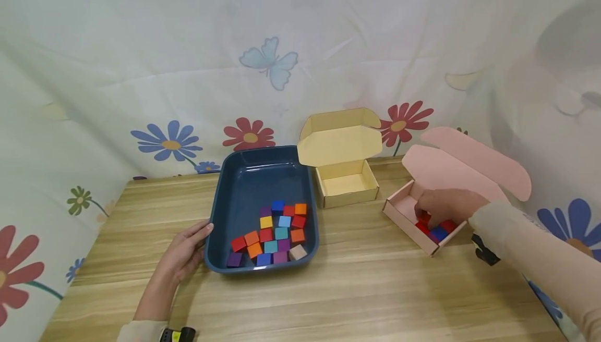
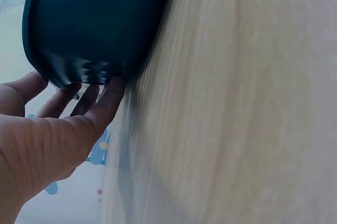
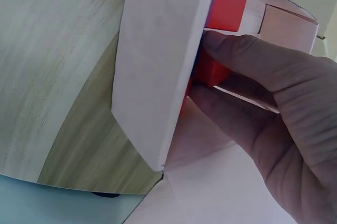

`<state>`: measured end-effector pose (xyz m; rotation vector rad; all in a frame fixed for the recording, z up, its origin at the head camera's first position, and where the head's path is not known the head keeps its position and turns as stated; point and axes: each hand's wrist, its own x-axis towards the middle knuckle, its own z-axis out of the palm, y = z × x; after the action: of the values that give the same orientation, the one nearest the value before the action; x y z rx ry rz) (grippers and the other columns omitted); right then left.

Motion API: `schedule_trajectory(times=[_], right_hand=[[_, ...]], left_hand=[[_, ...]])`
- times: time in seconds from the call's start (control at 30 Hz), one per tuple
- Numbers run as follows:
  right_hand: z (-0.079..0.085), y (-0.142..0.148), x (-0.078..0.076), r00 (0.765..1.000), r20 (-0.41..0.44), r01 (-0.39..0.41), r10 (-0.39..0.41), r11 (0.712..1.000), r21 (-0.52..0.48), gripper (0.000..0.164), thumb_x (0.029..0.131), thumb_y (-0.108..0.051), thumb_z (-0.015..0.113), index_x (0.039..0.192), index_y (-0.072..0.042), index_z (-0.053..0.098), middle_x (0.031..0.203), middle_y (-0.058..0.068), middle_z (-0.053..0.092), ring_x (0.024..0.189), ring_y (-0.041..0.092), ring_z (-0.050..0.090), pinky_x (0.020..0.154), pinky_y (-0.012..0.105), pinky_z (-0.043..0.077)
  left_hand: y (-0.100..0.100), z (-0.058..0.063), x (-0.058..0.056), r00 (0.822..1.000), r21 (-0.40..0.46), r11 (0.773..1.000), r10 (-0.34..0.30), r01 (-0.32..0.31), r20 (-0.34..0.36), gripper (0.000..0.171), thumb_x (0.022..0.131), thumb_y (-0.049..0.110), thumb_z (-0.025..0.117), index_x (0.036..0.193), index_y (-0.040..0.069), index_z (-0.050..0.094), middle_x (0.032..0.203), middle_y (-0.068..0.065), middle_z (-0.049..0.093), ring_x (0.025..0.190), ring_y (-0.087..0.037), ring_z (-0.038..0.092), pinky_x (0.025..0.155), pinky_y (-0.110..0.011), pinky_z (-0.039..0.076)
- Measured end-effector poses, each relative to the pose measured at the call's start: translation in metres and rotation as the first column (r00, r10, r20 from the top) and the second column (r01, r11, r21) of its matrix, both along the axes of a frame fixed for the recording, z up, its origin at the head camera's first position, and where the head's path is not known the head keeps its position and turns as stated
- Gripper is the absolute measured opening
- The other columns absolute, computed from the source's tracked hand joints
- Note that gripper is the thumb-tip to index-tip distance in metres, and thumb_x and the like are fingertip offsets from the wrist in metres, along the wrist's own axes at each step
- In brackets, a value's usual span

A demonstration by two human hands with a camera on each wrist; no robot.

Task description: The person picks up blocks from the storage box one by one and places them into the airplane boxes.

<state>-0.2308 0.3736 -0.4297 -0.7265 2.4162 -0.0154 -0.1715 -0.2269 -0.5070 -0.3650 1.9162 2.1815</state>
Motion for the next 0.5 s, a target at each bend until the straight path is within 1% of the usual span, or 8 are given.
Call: schedule_trajectory(times=[0.17, 0.27, 0.37, 0.5], right_hand=[[0.0020, -0.0008, -0.0023, 1.000, 0.005, -0.015, 0.015, 1.000, 0.007, 0.019, 0.086, -0.022, 0.082, 0.101, -0.016, 0.074, 0.087, -0.009, 0.062, 0.078, 0.011, 0.054, 0.076, 0.032, 0.053], [0.0035, -0.0020, -0.0029, 0.999, -0.008, -0.036, 0.037, 0.999, 0.024, 0.018, 0.087, -0.024, 0.081, 0.102, -0.016, 0.074, 0.087, -0.009, 0.063, 0.077, 0.010, 0.054, 0.076, 0.033, 0.054], [0.0030, -0.0028, -0.0024, 1.000, -0.001, -0.018, 0.018, 0.999, 0.036, 0.018, 0.089, -0.025, 0.080, 0.104, -0.018, 0.074, 0.089, -0.010, 0.063, 0.079, 0.010, 0.055, 0.078, 0.035, 0.054], [0.0007, -0.0032, -0.0013, 1.000, 0.020, 0.001, -0.001, 1.000, 0.027, 0.019, 0.090, -0.024, 0.078, 0.107, -0.017, 0.073, 0.093, -0.007, 0.065, 0.080, 0.011, 0.057, 0.081, 0.037, 0.056]], left_hand=[[-0.0002, -0.0003, 0.0015, 1.000, 0.001, 1.000, 0.005, -0.005, 0.004, 0.058, 0.103, 0.023, 0.064, 0.152, 0.001, 0.043, 0.154, -0.020, 0.043, 0.116, -0.011, 0.060, 0.090, -0.028, 0.056], [-0.0004, 0.0000, 0.0020, 1.000, 0.000, 1.000, 0.004, -0.004, 0.002, 0.058, 0.103, 0.024, 0.063, 0.152, 0.001, 0.043, 0.154, -0.019, 0.043, 0.117, -0.012, 0.059, 0.090, -0.027, 0.056], [-0.0010, 0.0006, 0.0020, 1.000, 0.001, 1.000, -0.006, 0.006, -0.002, 0.059, 0.103, 0.024, 0.063, 0.153, 0.001, 0.042, 0.155, -0.018, 0.042, 0.120, -0.013, 0.058, 0.091, -0.027, 0.056], [-0.0014, 0.0018, 0.0019, 1.000, 0.005, 1.000, -0.021, 0.021, -0.003, 0.060, 0.103, 0.025, 0.064, 0.153, 0.001, 0.041, 0.156, -0.018, 0.041, 0.123, -0.014, 0.056, 0.091, -0.027, 0.055]])
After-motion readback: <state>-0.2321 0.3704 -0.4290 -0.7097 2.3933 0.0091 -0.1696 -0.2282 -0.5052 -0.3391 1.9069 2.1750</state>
